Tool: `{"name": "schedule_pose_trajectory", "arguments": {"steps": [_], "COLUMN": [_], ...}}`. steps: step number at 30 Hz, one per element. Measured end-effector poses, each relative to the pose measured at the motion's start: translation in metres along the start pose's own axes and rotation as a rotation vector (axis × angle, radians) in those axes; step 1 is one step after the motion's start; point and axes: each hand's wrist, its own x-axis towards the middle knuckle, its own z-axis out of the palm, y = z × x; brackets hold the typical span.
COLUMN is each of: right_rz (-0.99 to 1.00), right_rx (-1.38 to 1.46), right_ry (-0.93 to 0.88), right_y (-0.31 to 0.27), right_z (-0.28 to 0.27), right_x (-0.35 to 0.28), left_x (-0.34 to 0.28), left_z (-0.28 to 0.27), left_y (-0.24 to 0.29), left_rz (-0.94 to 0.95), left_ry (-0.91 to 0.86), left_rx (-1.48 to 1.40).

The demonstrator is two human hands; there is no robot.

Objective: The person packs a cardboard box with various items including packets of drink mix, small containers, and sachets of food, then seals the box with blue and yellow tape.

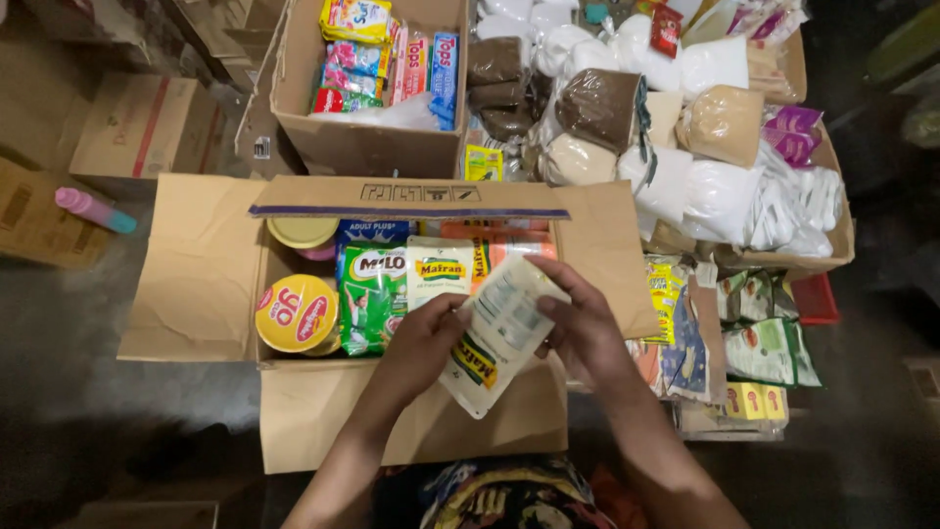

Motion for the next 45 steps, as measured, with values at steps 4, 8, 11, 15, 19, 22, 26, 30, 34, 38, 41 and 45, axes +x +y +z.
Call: {"name": "schedule_pose_trajectory", "arguments": {"steps": [4, 8, 11, 15, 19, 22, 26, 30, 34, 38, 41, 45], "right_rz": [-0.121, -0.156, -0.008, 0.064, 0.016, -0.043, -0.107, -0.113, -0.089, 0.184, 0.351, 0.187], "right_rx": [0.12, -0.083, -0.064, 0.021, 0.113, 0.134, 0.531, 0.744, 0.392, 0.108, 0.257, 0.009], "right_ry": [-0.24, -0.144, -0.033, 0.104, 0.294, 0.347, 0.23, -0.064, 0.166, 0.341, 0.209, 0.158], "right_y": [-0.03, 0.015, 0.026, 0.042, 0.031, 0.024, 0.031, 0.046, 0.031, 0.042, 0.054, 0.094], "right_z": [0.046, 0.026, 0.04, 0.036, 0.019, -0.011, -0.022, -0.007, 0.043, 0.009, 0.006, -0.016], "right_x": [-0.001, 0.025, 0.025, 0.023, 0.022, 0.01, -0.011, -0.01, -0.003, 0.008, 0.016, 0.023], "left_x": [0.01, 0.008, -0.001, -0.018, -0.032, -0.038, -0.027, -0.026, -0.032, -0.035, -0.04, -0.045], "left_z": [-0.006, 0.002, 0.013, 0.033, 0.048, 0.038, 0.038, 0.045, 0.034, 0.01, -0.01, -0.021], "left_y": [-0.045, -0.078, -0.092, -0.095, -0.103, -0.086, -0.083, -0.081, -0.055, -0.03, -0.013, -0.015], "left_rz": [-0.076, -0.206, -0.362, -0.51, -0.507, -0.42, -0.491, -0.263, -0.053, 0.033, -0.015, 0.005], "left_ry": [-0.127, -0.41, -0.934, -0.926, -0.63, -0.504, -0.427, -0.471, -0.498, -0.324, -0.118, -0.083], "left_rx": [-0.416, -0.846, -1.386, -1.594, -1.363, -1.094, -0.973, -0.676, -0.521, -0.367, -0.168, -0.02]}}
